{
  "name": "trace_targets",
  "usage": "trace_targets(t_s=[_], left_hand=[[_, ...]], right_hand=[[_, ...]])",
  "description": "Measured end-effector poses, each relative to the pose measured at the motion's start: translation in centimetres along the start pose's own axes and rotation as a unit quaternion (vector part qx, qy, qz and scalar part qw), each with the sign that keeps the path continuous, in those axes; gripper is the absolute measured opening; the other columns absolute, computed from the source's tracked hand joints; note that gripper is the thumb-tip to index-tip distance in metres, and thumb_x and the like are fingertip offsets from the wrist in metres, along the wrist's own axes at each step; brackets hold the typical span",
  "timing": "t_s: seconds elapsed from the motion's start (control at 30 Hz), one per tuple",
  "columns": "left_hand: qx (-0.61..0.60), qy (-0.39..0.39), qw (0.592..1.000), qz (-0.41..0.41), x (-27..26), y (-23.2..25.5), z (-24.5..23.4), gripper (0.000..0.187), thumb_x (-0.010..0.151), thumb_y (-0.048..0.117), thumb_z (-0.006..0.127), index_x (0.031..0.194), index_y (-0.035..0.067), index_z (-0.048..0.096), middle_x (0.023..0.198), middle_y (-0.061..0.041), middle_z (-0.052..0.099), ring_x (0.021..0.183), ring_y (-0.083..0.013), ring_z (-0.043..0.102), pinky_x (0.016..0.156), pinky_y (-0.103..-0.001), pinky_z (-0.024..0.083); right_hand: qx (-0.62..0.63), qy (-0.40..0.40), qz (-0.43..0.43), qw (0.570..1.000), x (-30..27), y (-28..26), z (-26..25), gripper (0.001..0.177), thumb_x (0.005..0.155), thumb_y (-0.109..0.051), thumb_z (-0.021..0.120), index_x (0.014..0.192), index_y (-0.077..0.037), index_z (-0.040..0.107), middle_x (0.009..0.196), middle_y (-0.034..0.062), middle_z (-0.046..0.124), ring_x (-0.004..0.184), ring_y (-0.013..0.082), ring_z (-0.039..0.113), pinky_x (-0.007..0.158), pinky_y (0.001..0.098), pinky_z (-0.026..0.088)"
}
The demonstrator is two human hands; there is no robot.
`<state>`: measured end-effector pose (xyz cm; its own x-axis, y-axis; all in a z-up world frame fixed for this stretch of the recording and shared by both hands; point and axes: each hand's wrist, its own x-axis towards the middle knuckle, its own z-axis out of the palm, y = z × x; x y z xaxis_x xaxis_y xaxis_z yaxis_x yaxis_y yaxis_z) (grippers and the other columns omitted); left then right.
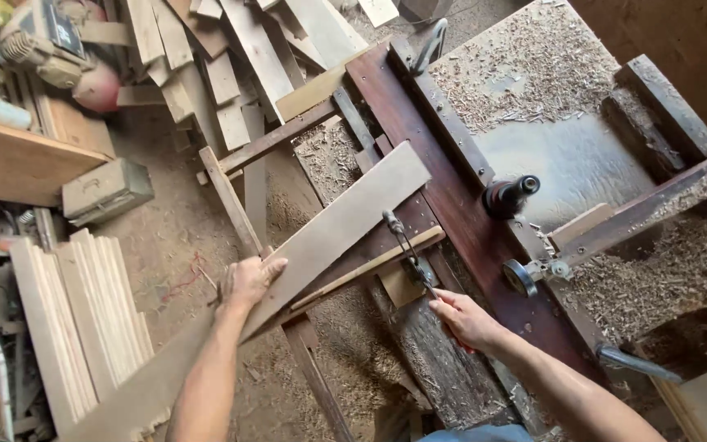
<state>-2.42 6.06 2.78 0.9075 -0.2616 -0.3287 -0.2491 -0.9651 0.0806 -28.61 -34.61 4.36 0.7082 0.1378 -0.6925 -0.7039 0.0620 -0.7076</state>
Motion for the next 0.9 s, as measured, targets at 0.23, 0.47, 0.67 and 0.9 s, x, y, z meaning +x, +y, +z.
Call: trace_targets(t_s=[0.23, 0.47, 0.67, 0.9], left_hand=[[-0.237, -0.146, 0.953, -0.123, -17.9, -1.7, 6.3, 0.096, 0.071, 0.094, 0.036, 0.079, 0.007, 0.076, 0.075, -0.011, 0.075, 0.075, -0.0233, 0.076, 0.067, -0.042, 0.061], [-0.474, -0.284, 0.818, -0.161, -37.1, 4.6, 15.2, 0.094, 0.068, 0.09, 0.047, 0.083, 0.0, 0.071, 0.074, -0.012, 0.071, 0.073, -0.027, 0.075, 0.063, -0.045, 0.063], [-0.459, -0.226, 0.857, -0.055, -43.9, 5.4, 21.8, 0.099, 0.072, 0.09, 0.05, 0.092, -0.002, 0.079, 0.078, -0.01, 0.075, 0.077, -0.0137, 0.068, 0.071, -0.033, 0.056], [-0.48, -0.233, 0.846, -0.004, -50.3, 6.6, 21.0, 0.096, 0.066, 0.09, 0.055, 0.092, 0.001, 0.079, 0.076, -0.008, 0.077, 0.075, -0.0128, 0.07, 0.068, -0.032, 0.056]], right_hand=[[-0.179, 0.075, -0.121, 0.973, -7.4, 14.6, 0.2, 0.046, 0.102, -0.033, 0.052, 0.14, -0.006, 0.055, 0.071, 0.0105, 0.062, 0.059, 0.0237, 0.062, 0.054, 0.0403, 0.052], [-0.411, 0.127, -0.037, 0.902, -16.9, 20.7, 1.8, 0.042, 0.099, -0.045, 0.045, 0.128, -0.016, 0.055, 0.094, 0.0193, 0.073, 0.093, 0.0412, 0.07, 0.079, 0.0543, 0.054], [-0.547, 0.108, 0.025, 0.83, -22.7, 16.5, 2.6, 0.045, 0.1, -0.059, 0.051, 0.116, -0.018, 0.061, 0.093, 0.0092, 0.075, 0.09, 0.0246, 0.075, 0.079, 0.0425, 0.06], [-0.039, 0.229, -0.41, 0.882, -25.1, 18.7, 7.4, 0.04, 0.097, -0.039, 0.066, 0.106, 0.0, 0.062, 0.081, 0.0096, 0.07, 0.07, 0.0158, 0.064, 0.058, 0.03, 0.055]])
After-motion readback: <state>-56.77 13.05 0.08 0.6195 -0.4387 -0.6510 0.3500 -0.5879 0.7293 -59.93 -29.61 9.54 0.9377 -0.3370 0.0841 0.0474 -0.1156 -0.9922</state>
